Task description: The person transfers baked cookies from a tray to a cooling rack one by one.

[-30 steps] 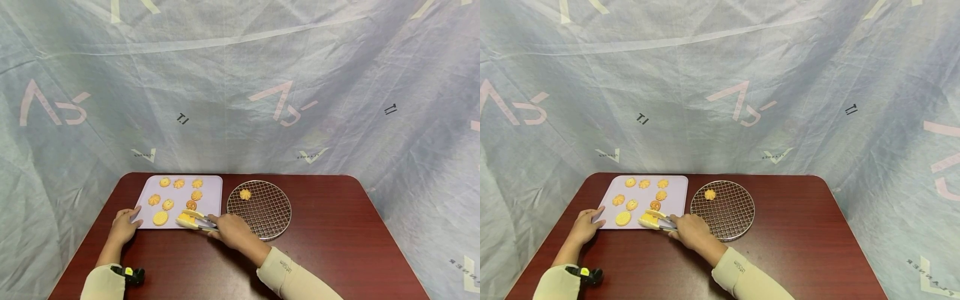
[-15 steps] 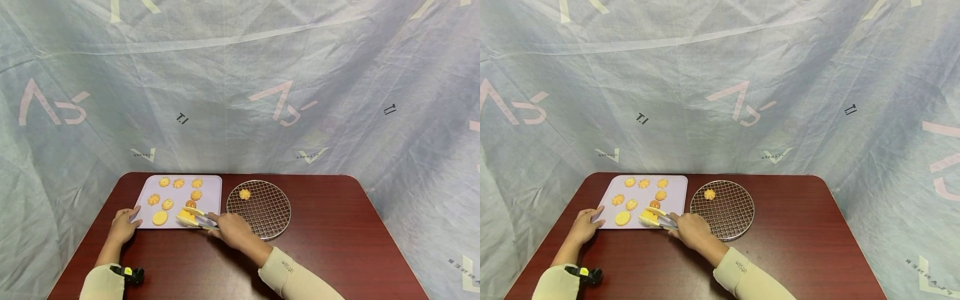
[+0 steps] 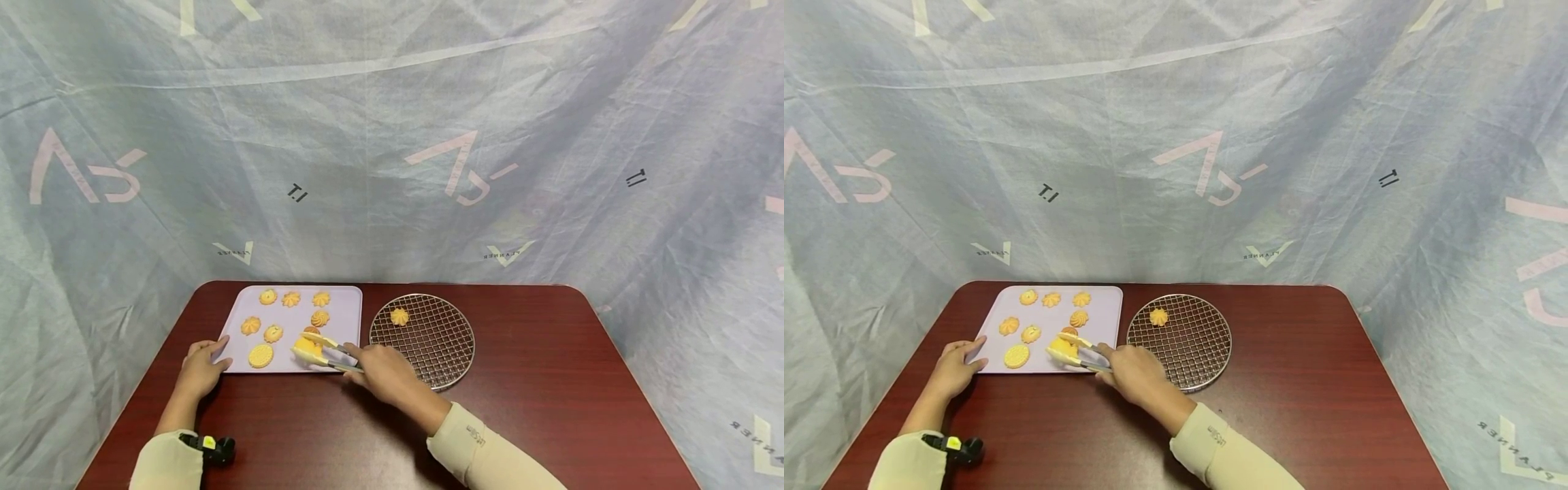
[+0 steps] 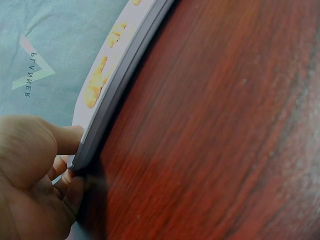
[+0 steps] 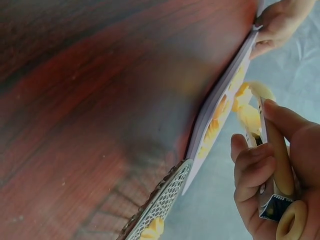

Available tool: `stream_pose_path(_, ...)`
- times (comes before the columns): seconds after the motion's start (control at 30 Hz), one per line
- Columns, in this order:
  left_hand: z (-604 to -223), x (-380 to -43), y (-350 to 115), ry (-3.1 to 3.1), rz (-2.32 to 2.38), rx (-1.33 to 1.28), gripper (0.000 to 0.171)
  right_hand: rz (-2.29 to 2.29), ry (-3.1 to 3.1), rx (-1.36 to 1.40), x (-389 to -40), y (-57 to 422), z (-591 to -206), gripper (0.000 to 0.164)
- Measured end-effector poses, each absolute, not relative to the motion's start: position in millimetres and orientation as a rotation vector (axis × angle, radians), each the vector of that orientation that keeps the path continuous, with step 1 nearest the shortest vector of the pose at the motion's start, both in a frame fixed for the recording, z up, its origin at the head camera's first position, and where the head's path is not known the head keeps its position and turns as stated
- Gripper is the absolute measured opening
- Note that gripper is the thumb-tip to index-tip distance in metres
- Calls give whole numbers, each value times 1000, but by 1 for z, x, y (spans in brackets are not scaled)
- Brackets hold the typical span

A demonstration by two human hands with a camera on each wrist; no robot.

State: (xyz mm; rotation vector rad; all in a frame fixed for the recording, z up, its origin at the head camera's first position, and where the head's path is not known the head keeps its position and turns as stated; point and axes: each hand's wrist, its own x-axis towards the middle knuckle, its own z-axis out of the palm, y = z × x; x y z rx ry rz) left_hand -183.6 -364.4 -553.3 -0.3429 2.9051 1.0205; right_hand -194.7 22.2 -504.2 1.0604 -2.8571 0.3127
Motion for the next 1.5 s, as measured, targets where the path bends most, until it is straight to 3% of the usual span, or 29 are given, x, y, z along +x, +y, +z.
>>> stream_pose_path(1.5, -555, -185, -365, 2873, 1039, -389, 59, 497, -2871, 920, -193, 72, -503, 58)
